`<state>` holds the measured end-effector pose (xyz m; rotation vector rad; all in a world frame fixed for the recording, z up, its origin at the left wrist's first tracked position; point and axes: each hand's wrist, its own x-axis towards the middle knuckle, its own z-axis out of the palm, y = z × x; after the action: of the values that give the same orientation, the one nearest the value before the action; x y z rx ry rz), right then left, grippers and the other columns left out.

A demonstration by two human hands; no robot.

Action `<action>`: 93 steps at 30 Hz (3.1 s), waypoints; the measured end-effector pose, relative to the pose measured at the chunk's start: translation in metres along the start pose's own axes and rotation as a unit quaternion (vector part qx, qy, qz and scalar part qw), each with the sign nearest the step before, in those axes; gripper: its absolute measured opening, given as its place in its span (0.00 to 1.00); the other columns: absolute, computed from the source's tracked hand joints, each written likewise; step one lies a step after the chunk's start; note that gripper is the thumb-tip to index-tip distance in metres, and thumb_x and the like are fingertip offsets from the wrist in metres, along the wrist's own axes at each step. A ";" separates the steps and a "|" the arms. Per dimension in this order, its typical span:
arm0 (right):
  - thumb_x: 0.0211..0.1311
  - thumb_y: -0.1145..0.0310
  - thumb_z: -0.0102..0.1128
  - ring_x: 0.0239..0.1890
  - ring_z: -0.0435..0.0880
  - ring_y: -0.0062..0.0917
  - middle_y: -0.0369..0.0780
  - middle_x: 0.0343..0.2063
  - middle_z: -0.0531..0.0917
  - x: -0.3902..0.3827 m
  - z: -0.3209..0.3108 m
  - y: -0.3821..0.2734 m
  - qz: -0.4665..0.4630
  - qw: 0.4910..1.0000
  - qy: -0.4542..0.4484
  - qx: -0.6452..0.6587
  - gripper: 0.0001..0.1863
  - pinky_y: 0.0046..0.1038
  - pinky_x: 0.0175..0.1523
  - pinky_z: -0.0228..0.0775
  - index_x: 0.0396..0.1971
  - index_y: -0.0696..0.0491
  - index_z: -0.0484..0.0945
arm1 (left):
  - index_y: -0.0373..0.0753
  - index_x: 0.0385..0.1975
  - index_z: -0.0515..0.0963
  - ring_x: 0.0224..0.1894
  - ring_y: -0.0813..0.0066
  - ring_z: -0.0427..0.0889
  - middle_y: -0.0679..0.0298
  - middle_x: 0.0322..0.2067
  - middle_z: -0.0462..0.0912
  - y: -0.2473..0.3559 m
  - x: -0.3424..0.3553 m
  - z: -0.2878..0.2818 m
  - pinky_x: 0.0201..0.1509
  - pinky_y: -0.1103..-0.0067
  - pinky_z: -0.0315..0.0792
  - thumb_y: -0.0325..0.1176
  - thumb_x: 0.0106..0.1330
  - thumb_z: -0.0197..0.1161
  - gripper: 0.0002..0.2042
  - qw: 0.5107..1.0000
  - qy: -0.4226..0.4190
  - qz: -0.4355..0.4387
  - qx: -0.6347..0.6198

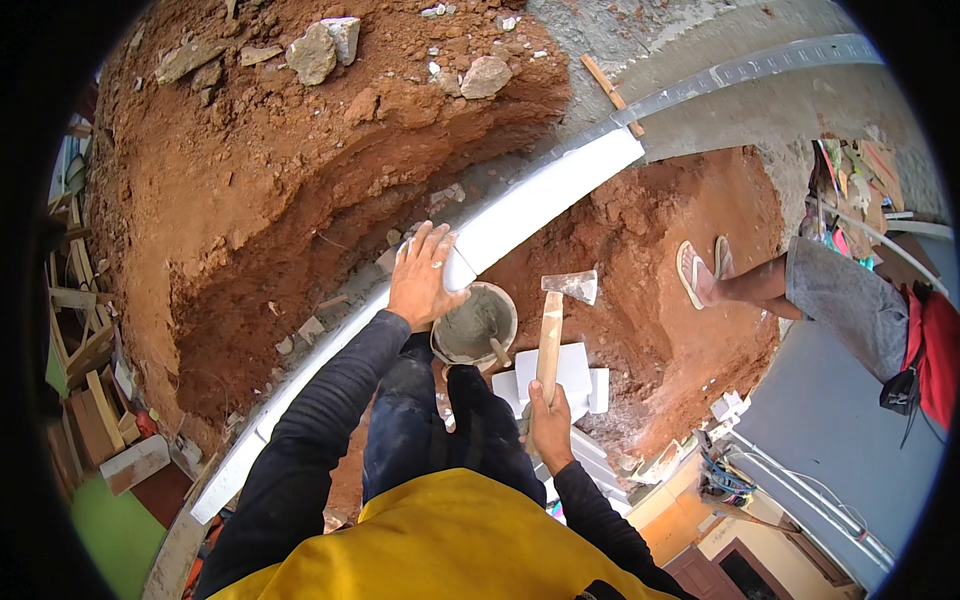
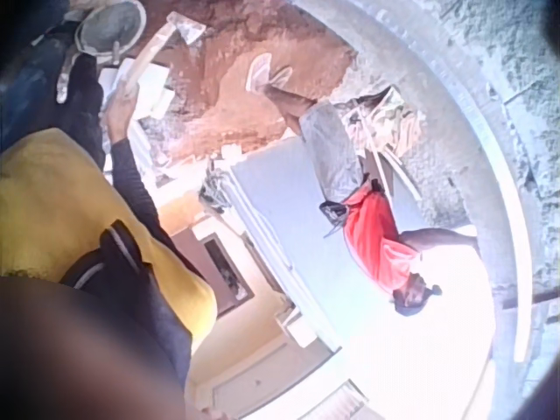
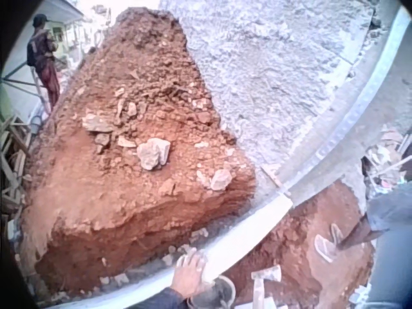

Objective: The person installs white rectangular curb stones along a curved trench. They apply mortar with a trowel, place each stone, and tap it into position with a hammer. The person repeats this process to extend the curb line.

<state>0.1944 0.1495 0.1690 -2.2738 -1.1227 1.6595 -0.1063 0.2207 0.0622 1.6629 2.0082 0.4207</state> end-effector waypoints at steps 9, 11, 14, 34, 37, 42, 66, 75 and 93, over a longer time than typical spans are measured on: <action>0.77 0.47 0.63 0.30 0.86 0.40 0.48 0.27 0.83 0.018 -0.009 -0.030 -0.156 0.966 -0.011 -0.206 0.24 0.41 0.38 0.75 0.46 0.57 0.74 | 0.40 0.74 0.68 0.82 0.59 0.55 0.57 0.73 0.69 -0.001 0.002 0.005 0.88 0.55 0.41 0.55 0.54 0.77 0.47 1.000 -0.011 -0.006 0.014; 0.76 0.49 0.64 0.31 0.86 0.45 0.50 0.27 0.84 0.022 -0.007 -0.039 -0.194 0.955 -0.002 -0.224 0.23 0.44 0.38 0.75 0.46 0.57 0.74 | 0.40 0.74 0.68 0.82 0.61 0.55 0.58 0.73 0.69 -0.001 0.003 0.004 0.88 0.54 0.40 0.54 0.57 0.75 0.46 1.000 -0.013 -0.005 0.016; 0.74 0.51 0.67 0.32 0.86 0.53 0.54 0.28 0.84 0.032 0.003 -0.046 -0.261 0.941 0.035 -0.214 0.23 0.47 0.39 0.76 0.47 0.56 0.73 | 0.41 0.75 0.67 0.82 0.61 0.55 0.59 0.73 0.68 -0.002 0.004 0.004 0.88 0.53 0.39 0.55 0.56 0.75 0.47 1.000 -0.015 -0.003 0.019; 0.75 0.46 0.63 0.39 0.87 0.59 0.58 0.33 0.87 0.071 -0.001 -0.050 -0.272 0.907 0.013 -0.320 0.26 0.55 0.44 0.76 0.50 0.56 0.71 | 0.42 0.75 0.65 0.83 0.60 0.52 0.59 0.76 0.65 -0.005 0.004 0.010 0.88 0.50 0.39 0.56 0.55 0.73 0.47 0.999 -0.011 0.008 0.041; 0.75 0.46 0.64 0.38 0.87 0.57 0.56 0.34 0.87 0.064 0.003 -0.060 -0.300 0.914 0.048 -0.268 0.26 0.52 0.44 0.77 0.51 0.56 0.72 | 0.42 0.75 0.66 0.83 0.60 0.51 0.60 0.76 0.65 -0.002 0.005 0.008 0.88 0.50 0.39 0.57 0.56 0.72 0.47 0.999 -0.019 0.005 0.050; 0.75 0.46 0.65 0.38 0.89 0.53 0.54 0.33 0.87 0.056 0.010 -0.069 -0.300 0.930 0.066 -0.202 0.27 0.49 0.44 0.78 0.54 0.56 0.72 | 0.41 0.74 0.69 0.83 0.60 0.51 0.59 0.75 0.67 0.004 0.008 0.007 0.88 0.50 0.39 0.67 0.60 0.70 0.47 0.999 -0.003 -0.019 0.032; 0.77 0.43 0.59 0.39 0.88 0.59 0.59 0.34 0.86 0.135 -0.019 -0.104 -0.303 0.929 0.168 -0.129 0.28 0.55 0.45 0.77 0.51 0.56 0.69 | 0.29 0.67 0.73 0.86 0.53 0.42 0.52 0.81 0.58 0.024 0.021 0.021 0.85 0.41 0.33 0.70 0.68 0.59 0.45 0.992 0.025 -0.008 0.125; 0.78 0.45 0.57 0.39 0.88 0.60 0.59 0.32 0.86 0.163 -0.034 -0.107 -0.239 0.945 0.115 -0.192 0.26 0.55 0.46 0.78 0.48 0.56 0.68 | 0.28 0.67 0.72 0.85 0.51 0.45 0.52 0.80 0.59 0.021 0.021 0.024 0.83 0.38 0.34 0.68 0.69 0.60 0.45 0.988 0.021 0.007 0.155; 0.68 0.51 0.68 0.36 0.88 0.57 0.57 0.31 0.86 0.058 -0.017 0.134 -0.172 0.980 0.022 0.101 0.29 0.52 0.45 0.80 0.58 0.58 0.75 | 0.31 0.77 0.59 0.80 0.39 0.58 0.39 0.75 0.64 0.103 -0.071 0.014 0.82 0.50 0.52 0.53 0.71 0.70 0.44 0.948 -0.270 0.110 0.128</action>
<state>0.2830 0.0941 0.0650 -1.8588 -1.1941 1.5042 -0.0046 0.1716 0.1172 1.9076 1.5202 -0.2224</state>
